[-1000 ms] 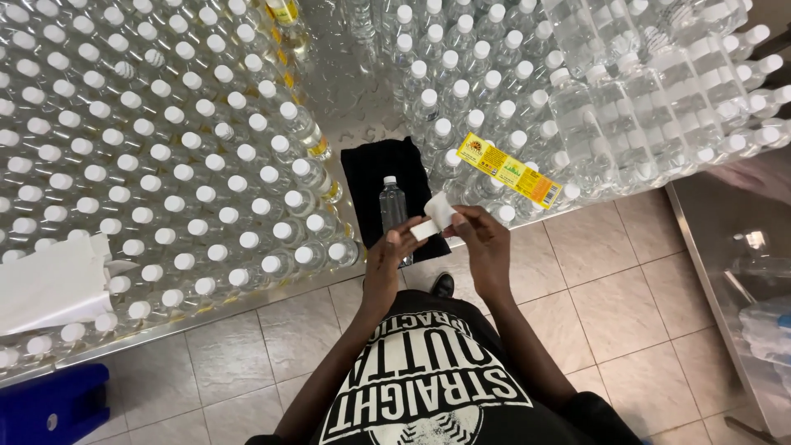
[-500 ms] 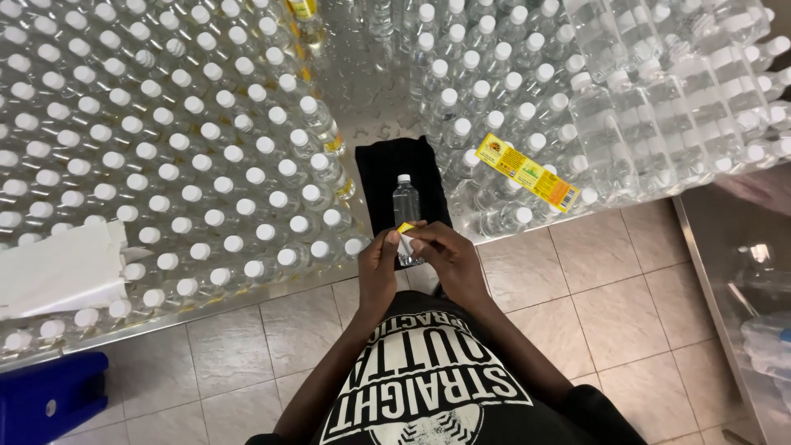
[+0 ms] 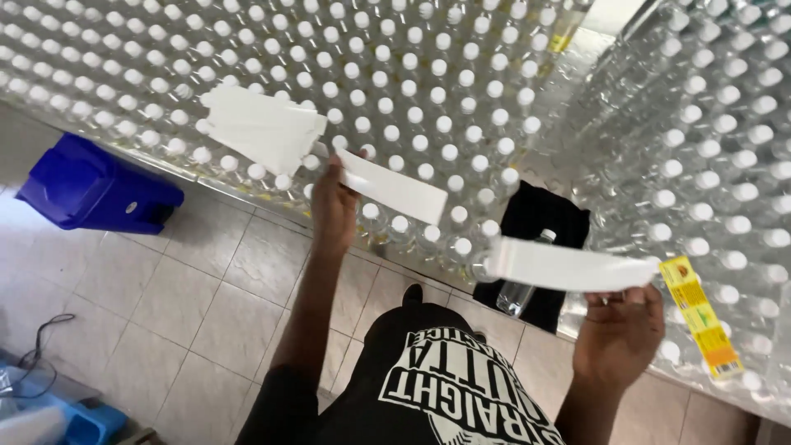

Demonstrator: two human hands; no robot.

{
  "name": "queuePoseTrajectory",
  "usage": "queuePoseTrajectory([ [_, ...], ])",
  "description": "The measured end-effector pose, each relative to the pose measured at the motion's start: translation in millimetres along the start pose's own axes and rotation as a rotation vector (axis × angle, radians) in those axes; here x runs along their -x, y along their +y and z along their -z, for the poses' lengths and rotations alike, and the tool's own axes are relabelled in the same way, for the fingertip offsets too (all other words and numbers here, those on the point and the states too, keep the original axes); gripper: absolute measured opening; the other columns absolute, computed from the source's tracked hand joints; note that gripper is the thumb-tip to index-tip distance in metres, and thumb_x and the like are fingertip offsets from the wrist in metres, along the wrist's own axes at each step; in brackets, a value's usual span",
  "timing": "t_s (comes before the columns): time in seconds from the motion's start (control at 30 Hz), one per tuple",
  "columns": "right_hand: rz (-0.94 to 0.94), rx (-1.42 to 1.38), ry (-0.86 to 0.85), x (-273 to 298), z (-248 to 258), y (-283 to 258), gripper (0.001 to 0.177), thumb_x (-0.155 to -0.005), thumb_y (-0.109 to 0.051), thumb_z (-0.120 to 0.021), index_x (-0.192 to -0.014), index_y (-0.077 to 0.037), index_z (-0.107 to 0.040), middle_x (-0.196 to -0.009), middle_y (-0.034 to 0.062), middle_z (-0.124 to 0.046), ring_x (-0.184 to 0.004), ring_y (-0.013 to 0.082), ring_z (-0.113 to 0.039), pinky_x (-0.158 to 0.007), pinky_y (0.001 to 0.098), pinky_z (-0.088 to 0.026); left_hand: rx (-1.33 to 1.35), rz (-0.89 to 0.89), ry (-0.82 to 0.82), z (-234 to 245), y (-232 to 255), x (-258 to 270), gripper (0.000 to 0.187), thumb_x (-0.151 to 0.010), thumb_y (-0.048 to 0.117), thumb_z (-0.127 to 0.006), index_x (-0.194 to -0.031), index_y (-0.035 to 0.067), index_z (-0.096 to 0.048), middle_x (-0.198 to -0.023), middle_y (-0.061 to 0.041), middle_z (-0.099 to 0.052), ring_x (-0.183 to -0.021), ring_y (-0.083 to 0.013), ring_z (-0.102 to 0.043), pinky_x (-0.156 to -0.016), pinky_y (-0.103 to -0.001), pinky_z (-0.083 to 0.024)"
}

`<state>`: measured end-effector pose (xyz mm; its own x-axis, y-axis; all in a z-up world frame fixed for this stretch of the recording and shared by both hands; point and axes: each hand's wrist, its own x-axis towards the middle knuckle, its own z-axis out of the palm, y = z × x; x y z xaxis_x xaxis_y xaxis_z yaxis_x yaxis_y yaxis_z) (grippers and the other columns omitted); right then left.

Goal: The person repeatedly picks up clear plastic bottles, applies a yellow label to each bottle, and places the labeled bottles back onto a shelf. The person also handles white paper sheets during the process.

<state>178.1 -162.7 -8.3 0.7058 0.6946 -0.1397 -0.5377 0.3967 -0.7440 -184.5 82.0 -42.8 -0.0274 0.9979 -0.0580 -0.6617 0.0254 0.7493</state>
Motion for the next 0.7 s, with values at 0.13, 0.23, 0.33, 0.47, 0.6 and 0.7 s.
queuePoseTrajectory([
  [0.13,0.085,0.063,0.04,2.9,-12.1,-19.8,0.011,-0.11,-0.013,-0.073,-0.117,-0.018,-0.079,-0.108,0.0012,-0.078,-0.089,0.0136,-0.069,-0.081,0.0282,-0.057,-0.301,-0.176,0.269,48.7,78.7,-65.5,0.042,-0.106,0.031,-0.064,-0.132,-0.001,-0.071,-0.125,-0.018,-0.082,-0.119,-0.0266,-0.079,-0.096,-0.039,-0.068],
  [0.23,0.118,0.174,0.126,9.6,-25.6,-25.8,0.01,-0.108,-0.011,-0.071,-0.112,-0.018,-0.076,-0.111,0.0033,-0.072,-0.092,0.0162,-0.065,-0.079,0.0296,-0.053,-0.492,-0.237,0.418,96.9,114.9,-122.3,0.03,-0.105,0.023,-0.065,-0.122,0.003,-0.079,-0.114,-0.012,-0.087,-0.104,-0.0212,-0.084,-0.084,-0.034,-0.075],
  [0.33,0.145,0.259,0.209,13.4,-19.4,-17.0,0.014,-0.106,-0.009,-0.069,-0.118,-0.014,-0.075,-0.128,0.0098,-0.072,-0.104,0.0229,-0.069,-0.08,0.0302,-0.058,-0.608,-0.274,0.531,182.0,119.3,-203.0,0.02,-0.103,0.014,-0.071,-0.112,0.007,-0.087,-0.102,-0.005,-0.09,-0.088,-0.0149,-0.087,-0.069,-0.029,-0.075],
  [0.47,0.164,0.286,0.307,14.1,21.2,0.9,0.019,-0.11,-0.005,-0.064,-0.126,-0.01,-0.073,-0.11,0.0134,-0.074,-0.098,0.022,-0.072,-0.087,0.0377,-0.065,-1.267,-0.792,0.667,319.8,96.7,-284.8,0.08,-0.108,0.015,-0.101,-0.162,0.021,-0.043,-0.163,-0.011,-0.06,-0.147,-0.0336,-0.067,-0.118,-0.046,-0.06],
  [0.6,0.135,0.312,0.48,25.4,-13.0,-8.7,0.023,-0.111,-0.003,-0.057,-0.131,-0.003,-0.068,-0.106,0.0141,-0.07,-0.098,0.0234,-0.07,-0.086,0.0385,-0.067,-1.321,-0.696,0.599,215.9,45.2,-214.8,0.098,-0.133,0.036,-0.106,-0.171,0.003,-0.022,-0.177,-0.025,-0.024,-0.17,-0.0418,-0.033,-0.145,-0.053,-0.026],
  [0.7,0.099,0.23,0.425,38.2,-28.5,-16.3,0.021,-0.108,-0.004,-0.061,-0.127,-0.002,-0.07,-0.121,0.0161,-0.075,-0.098,0.0239,-0.07,-0.085,0.0385,-0.065,-0.931,-0.578,-0.015,-18.0,0.5,-29.5,0.026,-0.11,-0.011,-0.077,-0.134,-0.004,-0.07,-0.129,-0.017,-0.075,-0.11,-0.025,-0.073,-0.077,-0.03,-0.062],
])
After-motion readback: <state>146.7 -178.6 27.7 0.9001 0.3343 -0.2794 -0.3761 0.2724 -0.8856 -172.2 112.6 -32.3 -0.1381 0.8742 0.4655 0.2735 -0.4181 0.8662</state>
